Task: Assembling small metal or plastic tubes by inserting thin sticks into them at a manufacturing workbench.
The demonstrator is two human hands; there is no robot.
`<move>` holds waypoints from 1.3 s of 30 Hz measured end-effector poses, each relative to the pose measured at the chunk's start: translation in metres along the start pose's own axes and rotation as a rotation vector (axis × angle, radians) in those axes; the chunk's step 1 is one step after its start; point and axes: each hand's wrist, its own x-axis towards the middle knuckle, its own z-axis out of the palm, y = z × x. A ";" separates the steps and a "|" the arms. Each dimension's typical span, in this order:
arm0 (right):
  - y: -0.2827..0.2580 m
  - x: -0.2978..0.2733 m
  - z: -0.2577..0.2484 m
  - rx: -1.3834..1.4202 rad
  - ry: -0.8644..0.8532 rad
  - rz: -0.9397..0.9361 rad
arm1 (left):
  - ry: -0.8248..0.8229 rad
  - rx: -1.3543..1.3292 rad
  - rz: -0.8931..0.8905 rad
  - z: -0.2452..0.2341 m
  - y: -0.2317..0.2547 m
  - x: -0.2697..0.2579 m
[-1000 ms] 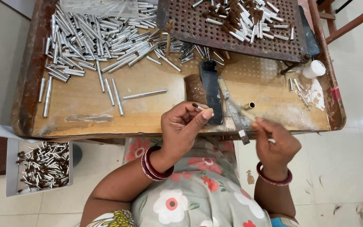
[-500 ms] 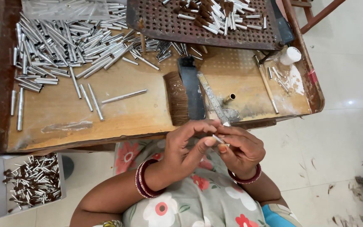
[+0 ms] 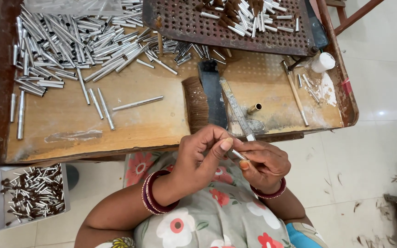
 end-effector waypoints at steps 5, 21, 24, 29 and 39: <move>0.003 -0.011 0.001 -0.006 0.043 -0.012 | -0.014 -0.102 -0.047 0.004 -0.006 -0.005; 0.006 -0.037 0.001 0.012 0.126 0.041 | -0.067 0.107 0.045 0.011 -0.034 -0.003; 0.006 -0.039 -0.013 -0.210 0.176 0.040 | -0.155 0.169 -0.180 0.008 -0.019 0.003; 0.014 -0.056 -0.026 -0.501 0.118 0.007 | -0.392 0.678 0.135 -0.003 -0.044 0.002; 0.019 -0.057 -0.026 -0.560 0.058 0.032 | -0.482 0.919 0.114 0.000 -0.065 0.010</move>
